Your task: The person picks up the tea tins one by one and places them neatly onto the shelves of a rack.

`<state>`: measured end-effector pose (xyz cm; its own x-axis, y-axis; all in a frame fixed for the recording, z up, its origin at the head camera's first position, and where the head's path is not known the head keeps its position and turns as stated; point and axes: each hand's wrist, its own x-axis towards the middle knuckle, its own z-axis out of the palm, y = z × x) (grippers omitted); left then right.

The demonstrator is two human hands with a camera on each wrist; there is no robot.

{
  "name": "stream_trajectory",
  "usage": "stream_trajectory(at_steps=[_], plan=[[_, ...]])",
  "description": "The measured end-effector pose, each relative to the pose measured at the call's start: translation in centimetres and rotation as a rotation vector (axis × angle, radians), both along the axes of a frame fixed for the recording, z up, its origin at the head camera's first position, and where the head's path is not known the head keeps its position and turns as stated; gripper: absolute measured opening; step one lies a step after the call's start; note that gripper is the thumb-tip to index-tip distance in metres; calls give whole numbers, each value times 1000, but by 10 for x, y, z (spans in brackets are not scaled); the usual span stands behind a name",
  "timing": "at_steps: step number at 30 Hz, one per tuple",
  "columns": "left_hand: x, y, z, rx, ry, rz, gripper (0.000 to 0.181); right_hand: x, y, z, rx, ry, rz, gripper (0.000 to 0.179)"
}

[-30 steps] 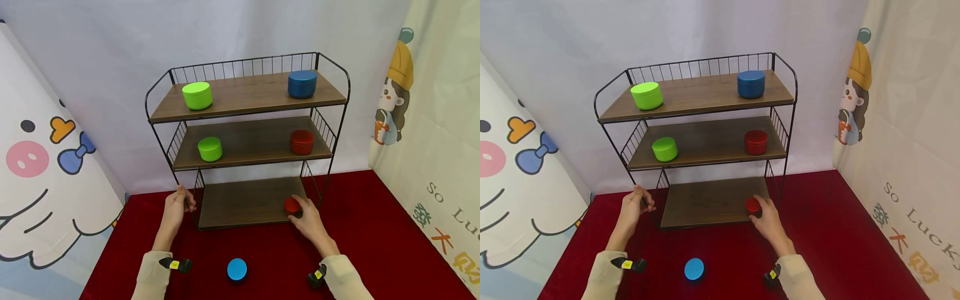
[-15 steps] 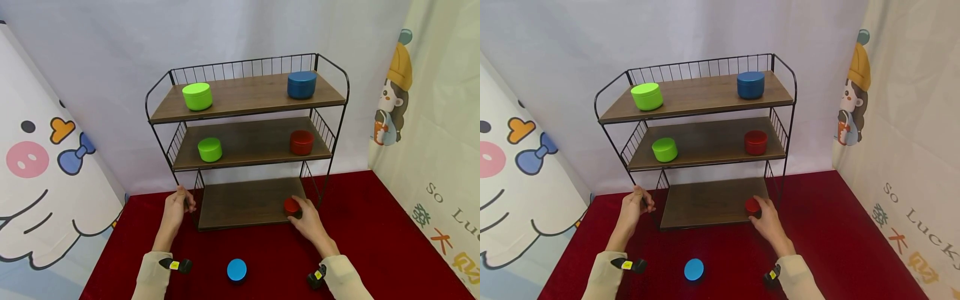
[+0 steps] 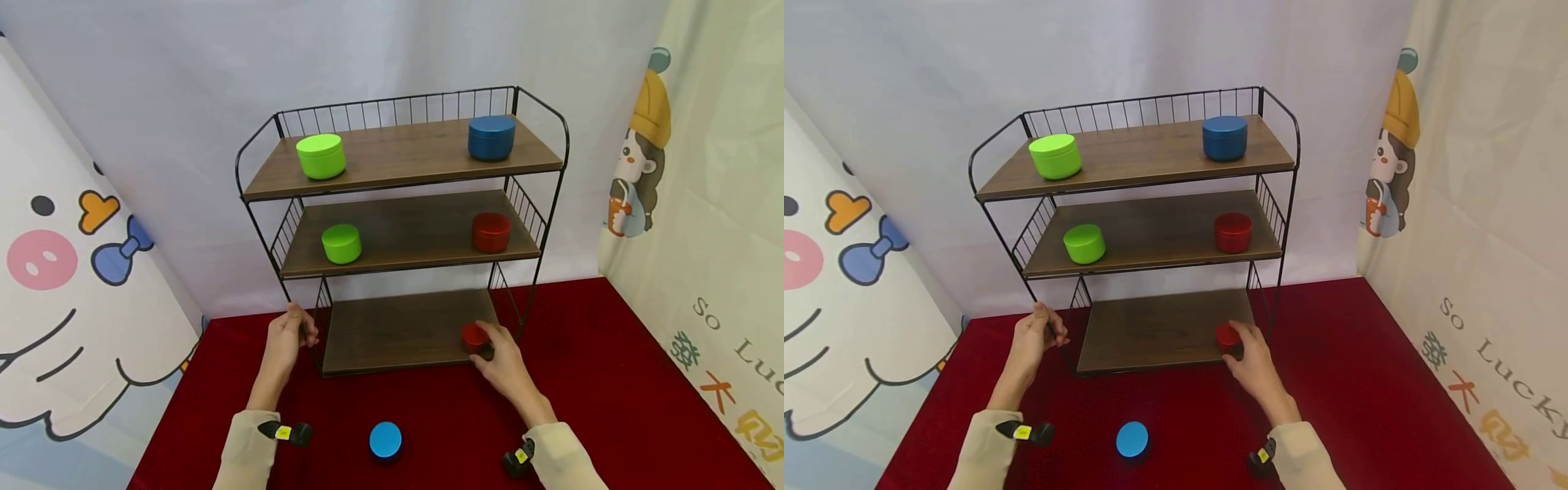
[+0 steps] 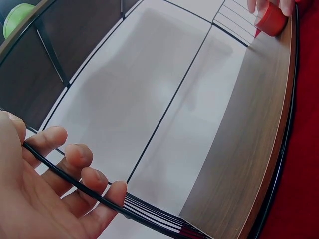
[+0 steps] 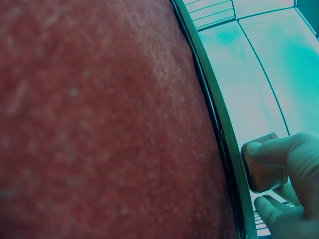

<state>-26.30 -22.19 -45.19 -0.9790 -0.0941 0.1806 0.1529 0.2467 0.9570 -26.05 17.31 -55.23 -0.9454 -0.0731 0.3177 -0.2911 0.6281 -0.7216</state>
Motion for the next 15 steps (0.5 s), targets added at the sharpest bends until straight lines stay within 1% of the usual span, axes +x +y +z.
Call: stream_trajectory(at_steps=[6,11,15], plan=[[2,1,1,1,5,1,73,9,1,4,2,9,13,76],[0,1,1,-14,13,1,72,17,2,10,25,26,10,79],[1,0,1,-9,17,-1,72,25,2,15,36,45,5,81]])
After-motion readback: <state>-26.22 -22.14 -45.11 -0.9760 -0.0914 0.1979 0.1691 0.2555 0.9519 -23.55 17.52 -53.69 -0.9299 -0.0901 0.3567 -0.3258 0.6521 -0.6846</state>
